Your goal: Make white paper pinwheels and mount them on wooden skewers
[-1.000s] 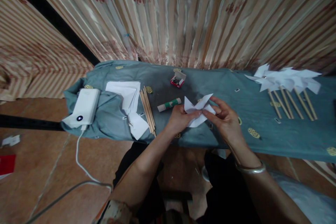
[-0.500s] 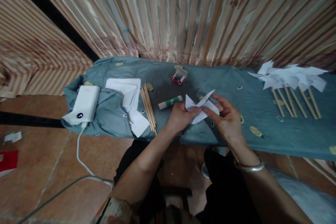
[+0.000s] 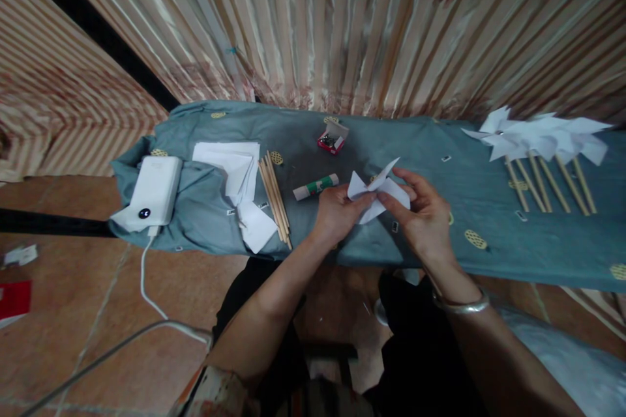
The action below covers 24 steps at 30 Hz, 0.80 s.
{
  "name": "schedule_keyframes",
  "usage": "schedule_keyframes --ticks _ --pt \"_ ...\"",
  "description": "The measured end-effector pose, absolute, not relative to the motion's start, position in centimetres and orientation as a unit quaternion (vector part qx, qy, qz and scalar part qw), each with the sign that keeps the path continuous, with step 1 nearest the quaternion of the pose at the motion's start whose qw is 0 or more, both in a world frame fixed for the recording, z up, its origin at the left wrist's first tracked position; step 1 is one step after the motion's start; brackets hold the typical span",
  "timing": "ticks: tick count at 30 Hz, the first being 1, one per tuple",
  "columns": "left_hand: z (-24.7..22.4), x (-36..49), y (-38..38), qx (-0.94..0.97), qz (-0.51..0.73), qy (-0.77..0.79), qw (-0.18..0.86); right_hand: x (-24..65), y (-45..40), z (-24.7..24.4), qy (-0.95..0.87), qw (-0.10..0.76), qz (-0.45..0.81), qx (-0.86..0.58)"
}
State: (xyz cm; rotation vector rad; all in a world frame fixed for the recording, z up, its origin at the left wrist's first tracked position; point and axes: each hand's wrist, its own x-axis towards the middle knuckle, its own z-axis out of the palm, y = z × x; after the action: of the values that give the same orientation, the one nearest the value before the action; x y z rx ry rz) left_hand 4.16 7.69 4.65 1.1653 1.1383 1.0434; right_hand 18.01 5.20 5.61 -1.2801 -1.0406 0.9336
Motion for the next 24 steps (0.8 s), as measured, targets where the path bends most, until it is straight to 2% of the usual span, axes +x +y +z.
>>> schedule_keyframes --ticks 24 --pt "4.66 3.95 7.54 0.535 0.439 0.485 0.535 18.0 5.65 5.67 -0.375 0.568 0.497 -0.538"
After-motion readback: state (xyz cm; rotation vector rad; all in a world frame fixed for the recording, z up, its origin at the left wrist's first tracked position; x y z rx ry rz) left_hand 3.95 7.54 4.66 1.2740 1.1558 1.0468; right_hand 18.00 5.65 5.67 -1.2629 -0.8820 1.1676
